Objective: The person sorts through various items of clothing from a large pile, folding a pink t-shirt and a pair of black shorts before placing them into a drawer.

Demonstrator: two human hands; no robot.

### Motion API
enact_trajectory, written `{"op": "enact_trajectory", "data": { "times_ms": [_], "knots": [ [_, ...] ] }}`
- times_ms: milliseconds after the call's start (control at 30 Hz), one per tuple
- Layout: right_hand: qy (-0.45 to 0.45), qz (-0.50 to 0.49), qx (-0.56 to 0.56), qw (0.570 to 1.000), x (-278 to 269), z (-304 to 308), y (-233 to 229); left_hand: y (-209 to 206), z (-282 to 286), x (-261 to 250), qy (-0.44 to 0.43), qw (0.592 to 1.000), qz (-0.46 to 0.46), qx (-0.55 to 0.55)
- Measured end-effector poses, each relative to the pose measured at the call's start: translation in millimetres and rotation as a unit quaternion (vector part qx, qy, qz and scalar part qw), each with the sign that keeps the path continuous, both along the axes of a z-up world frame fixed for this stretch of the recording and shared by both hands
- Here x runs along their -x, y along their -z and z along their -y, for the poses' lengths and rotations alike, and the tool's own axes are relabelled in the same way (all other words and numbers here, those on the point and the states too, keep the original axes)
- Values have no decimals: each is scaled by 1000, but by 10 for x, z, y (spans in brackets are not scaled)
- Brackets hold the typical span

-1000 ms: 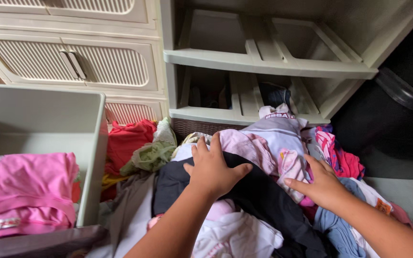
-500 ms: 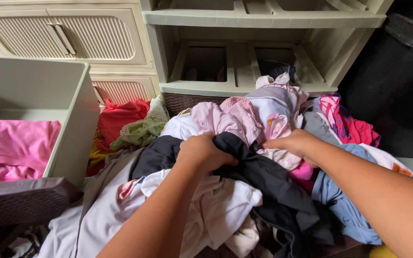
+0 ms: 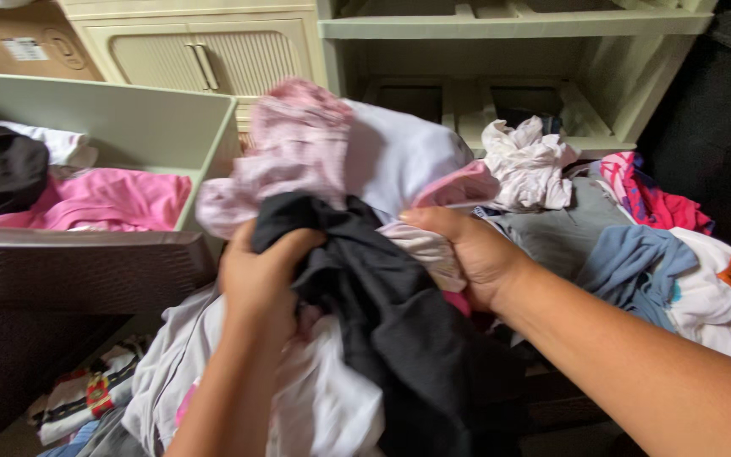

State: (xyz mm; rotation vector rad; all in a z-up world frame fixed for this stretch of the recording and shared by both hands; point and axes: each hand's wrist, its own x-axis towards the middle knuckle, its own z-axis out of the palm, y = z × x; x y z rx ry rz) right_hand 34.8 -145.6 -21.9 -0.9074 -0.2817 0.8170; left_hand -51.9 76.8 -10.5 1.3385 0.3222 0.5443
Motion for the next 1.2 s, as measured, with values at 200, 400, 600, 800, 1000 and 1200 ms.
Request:
{"op": "enact_trajectory", "data": {
  "times_ms": [200,400,600,800,1000,1200],
  "knots": [
    [-150,18,-90,984,653,-972,-490,-467,-882,1035,-43,990,123,-51],
    [-286,44,-249,924,1157,-1603,-442,-519,-1632,1864,-112,980,79,-144],
    [-198,52,-86,975,1276,-1873,-142,-329,-1961,2210,-124,882,-68,-450],
    [-69,143,83,984,1266,-1543,264,-644,-1221,1712,-182,695,-549,-428],
    [-134,400,397,815,626,-739,272,-1211,-79,1270,-103,649,-293,-695],
    [-146,602,426,660,-459,951,483,-777,1376,414,19,773,84,-629]
  ]
}}
